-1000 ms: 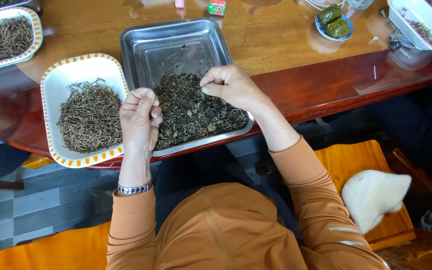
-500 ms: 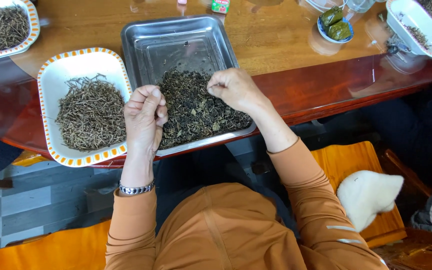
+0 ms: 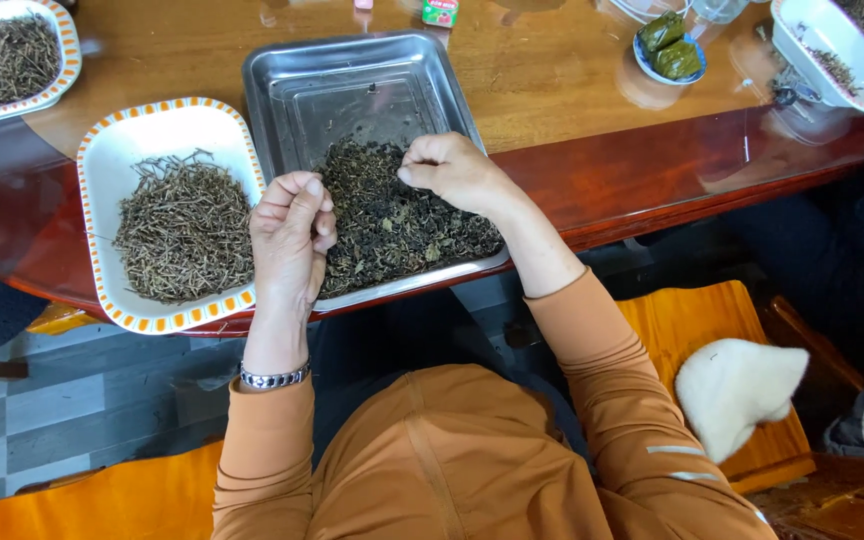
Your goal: Sorting dried tea leaves by hand to remove stems and impurities from a metal tray into a bowl.
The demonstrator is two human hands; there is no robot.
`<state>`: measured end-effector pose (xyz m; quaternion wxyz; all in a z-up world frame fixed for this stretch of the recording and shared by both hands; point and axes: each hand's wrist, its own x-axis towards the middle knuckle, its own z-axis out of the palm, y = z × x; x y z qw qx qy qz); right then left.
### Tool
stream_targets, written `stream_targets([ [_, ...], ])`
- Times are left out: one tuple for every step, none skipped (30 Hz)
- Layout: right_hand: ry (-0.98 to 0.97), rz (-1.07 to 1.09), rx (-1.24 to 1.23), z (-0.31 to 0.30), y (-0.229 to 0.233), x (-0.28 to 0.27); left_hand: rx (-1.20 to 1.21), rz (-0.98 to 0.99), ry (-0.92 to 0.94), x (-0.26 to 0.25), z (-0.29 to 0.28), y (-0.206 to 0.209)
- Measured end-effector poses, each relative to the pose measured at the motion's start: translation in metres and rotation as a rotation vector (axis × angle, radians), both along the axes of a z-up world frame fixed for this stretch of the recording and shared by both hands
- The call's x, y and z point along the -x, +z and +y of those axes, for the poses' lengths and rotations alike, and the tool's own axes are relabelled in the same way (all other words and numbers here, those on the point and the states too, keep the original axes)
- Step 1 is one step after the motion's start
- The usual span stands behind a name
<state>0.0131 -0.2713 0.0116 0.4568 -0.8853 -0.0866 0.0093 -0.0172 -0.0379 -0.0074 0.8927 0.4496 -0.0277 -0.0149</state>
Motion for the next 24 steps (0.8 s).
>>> stream_targets([
  [-0.002,-0.002,0.001,-0.003,0.0,0.001,0.001,-0.002,-0.002,0.0,0.0,0.0],
  [0.04,0.117,-0.236,-0.005,0.0,0.002,-0.002,0.0,-0.002,0.001,0.001,0.001],
  [0.083,0.234,-0.473,-0.008,0.0,0.004,-0.005,0.001,-0.003,0.001,0.001,0.002],
  [0.082,0.231,-0.474,-0.006,0.006,0.008,-0.007,-0.002,-0.004,0.001,0.0,0.001],
  [0.084,0.265,-0.529,-0.005,0.013,0.011,-0.015,-0.019,-0.008,0.001,0.0,0.001],
  [0.09,0.301,-0.587,-0.002,0.019,0.015,-0.025,-0.035,-0.009,0.001,0.001,0.001],
  [0.093,0.301,-0.59,-0.004,0.018,0.017,-0.029,-0.035,-0.007,0.002,0.0,0.001],
  [0.084,0.299,-0.681,-0.006,0.017,0.018,-0.01,-0.028,-0.013,0.002,0.0,0.002],
  [0.075,0.296,-0.772,-0.007,0.016,0.019,0.009,-0.022,-0.019,0.001,0.0,0.003],
  [0.076,0.295,-0.776,-0.013,0.007,0.017,0.005,-0.023,-0.019,0.001,0.001,0.003],
  [0.066,0.309,-0.964,-0.019,-0.002,0.015,0.024,-0.012,-0.035,0.0,0.002,0.003],
  [0.054,0.322,-1.153,-0.026,-0.012,0.013,0.044,0.0,-0.053,-0.001,0.002,0.003],
  [0.053,0.32,-1.157,-0.029,-0.017,0.012,0.04,0.0,-0.054,-0.002,0.001,0.005],
  [0.027,0.34,-1.233,-0.032,-0.022,0.013,0.041,0.022,-0.079,-0.004,0.001,0.008],
  [0.0,0.361,-1.309,-0.035,-0.027,0.014,0.043,0.046,-0.103,-0.006,0.0,0.01],
  [-0.004,0.356,-1.312,-0.036,-0.029,0.014,0.04,0.045,-0.109,-0.008,-0.002,0.015],
  [-0.005,0.371,-1.364,-0.036,-0.031,0.015,0.026,0.035,-0.13,-0.01,-0.004,0.02],
  [-0.007,0.389,-1.415,-0.038,-0.034,0.017,0.015,0.027,-0.151,-0.012,-0.007,0.025],
  [-0.013,0.386,-1.416,-0.039,-0.035,0.017,0.014,0.029,-0.157,-0.016,-0.013,0.029],
  [-0.003,0.386,-1.437,-0.04,-0.037,0.018,-0.174,0.002,-0.15,-0.019,-0.018,0.032],
  [0.007,0.386,-1.458,-0.041,-0.038,0.019,-0.361,-0.027,-0.143,-0.022,-0.023,0.036],
  [-0.005,0.377,-1.459,-0.039,-0.045,0.018,-0.359,-0.029,-0.156,-0.037,-0.027,0.024],
  [-0.012,0.375,-1.454,-0.038,-0.05,0.017,-0.766,-0.097,-0.119,-0.05,-0.033,0.012],
  [-0.025,0.359,-1.447,-0.041,-0.054,0.015,-1.168,-0.184,-0.082,-0.067,-0.043,0.003],
])
